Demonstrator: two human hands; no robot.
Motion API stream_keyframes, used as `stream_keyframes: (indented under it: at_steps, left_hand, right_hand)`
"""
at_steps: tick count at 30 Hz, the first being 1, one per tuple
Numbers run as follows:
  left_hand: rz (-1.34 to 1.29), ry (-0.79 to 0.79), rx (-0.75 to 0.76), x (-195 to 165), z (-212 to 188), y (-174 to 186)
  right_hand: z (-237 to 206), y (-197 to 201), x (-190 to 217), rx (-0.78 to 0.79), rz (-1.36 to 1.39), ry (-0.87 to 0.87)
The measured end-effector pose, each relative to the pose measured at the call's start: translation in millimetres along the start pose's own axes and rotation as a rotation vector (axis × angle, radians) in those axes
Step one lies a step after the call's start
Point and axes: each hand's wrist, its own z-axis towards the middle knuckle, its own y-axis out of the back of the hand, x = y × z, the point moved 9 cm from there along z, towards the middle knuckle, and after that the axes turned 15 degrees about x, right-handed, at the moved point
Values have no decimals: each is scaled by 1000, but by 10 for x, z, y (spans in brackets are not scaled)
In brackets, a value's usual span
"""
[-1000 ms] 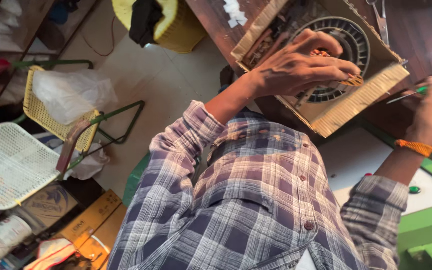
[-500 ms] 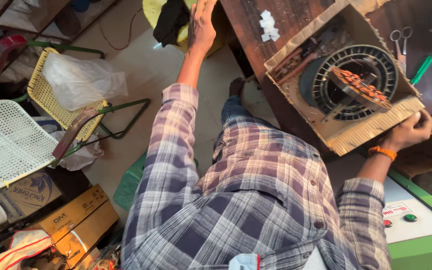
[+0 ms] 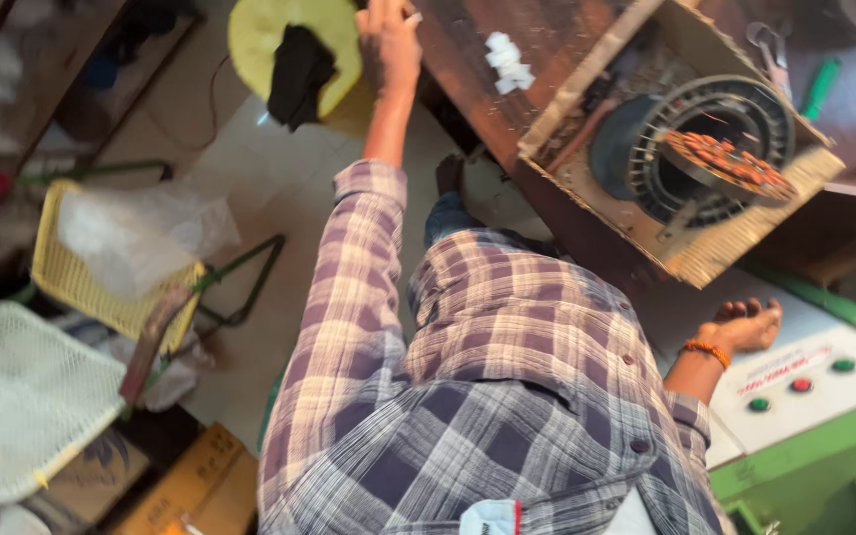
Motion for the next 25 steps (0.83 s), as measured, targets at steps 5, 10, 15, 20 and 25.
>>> stream_keyframes:
  at_steps: [5,10,15,20,25]
  left_hand:
    - [-592,-327,-82,-39,11,94]
    - [-1087,-19,356,222,-136,-152]
    - [-1222,70,508,189,-462,-85]
    - [-1508,-7,339,104,-762,155]
    - [-1483,-77,163,106,-952,341]
  right_hand:
    - [-16,46,75,5,-97,120]
    - [101,-259,161,153,-121,131]
    - [156,-815,383,376,-328,164]
    - [271,-1415,628,570,-639,530]
    - [572,-1600,420,661,-654,649]
